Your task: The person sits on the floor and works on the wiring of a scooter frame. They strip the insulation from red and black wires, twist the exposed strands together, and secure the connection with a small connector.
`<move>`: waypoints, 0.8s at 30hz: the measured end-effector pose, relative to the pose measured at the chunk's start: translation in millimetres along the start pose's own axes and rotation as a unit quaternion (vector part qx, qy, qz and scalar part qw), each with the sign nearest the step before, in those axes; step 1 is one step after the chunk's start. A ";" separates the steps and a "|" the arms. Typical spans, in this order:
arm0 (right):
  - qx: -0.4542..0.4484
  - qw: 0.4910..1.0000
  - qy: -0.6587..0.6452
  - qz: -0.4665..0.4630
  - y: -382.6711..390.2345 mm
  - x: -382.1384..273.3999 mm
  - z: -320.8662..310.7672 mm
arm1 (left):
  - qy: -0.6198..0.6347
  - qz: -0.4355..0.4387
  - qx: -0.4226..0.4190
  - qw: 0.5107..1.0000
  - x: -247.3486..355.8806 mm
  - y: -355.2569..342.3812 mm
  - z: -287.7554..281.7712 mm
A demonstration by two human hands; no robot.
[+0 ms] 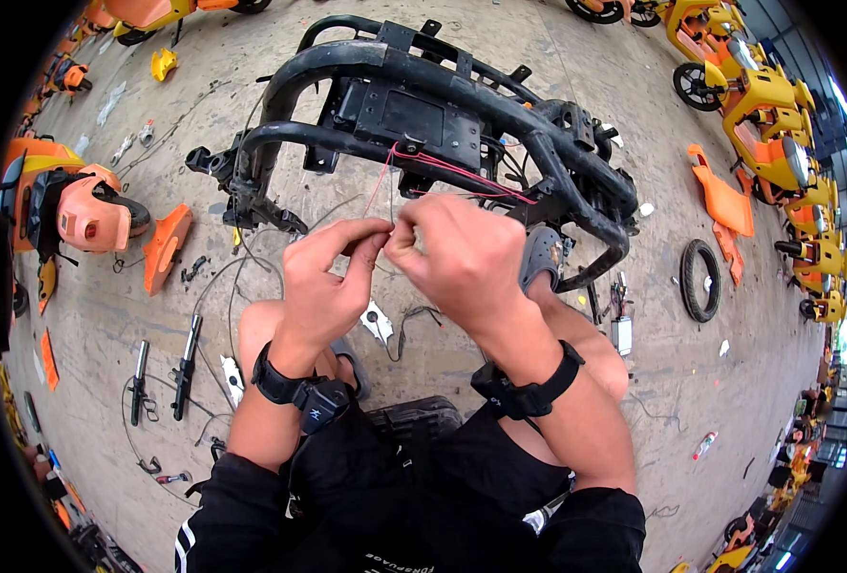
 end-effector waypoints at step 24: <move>-0.154 0.988 -0.002 0.016 -9.2 4.8 12.5 | -0.047 0.085 -0.026 0.995 1.0 -2.9 2.6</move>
Point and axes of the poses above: each hand's wrist, its own y-axis away from the middle knuckle, its own z-axis out of the palm, x = y × z, the point moved 6 cm from there along -y, towards the middle knuckle, and after that the axes turned 4 degrees about x, right-handed, at the moved point
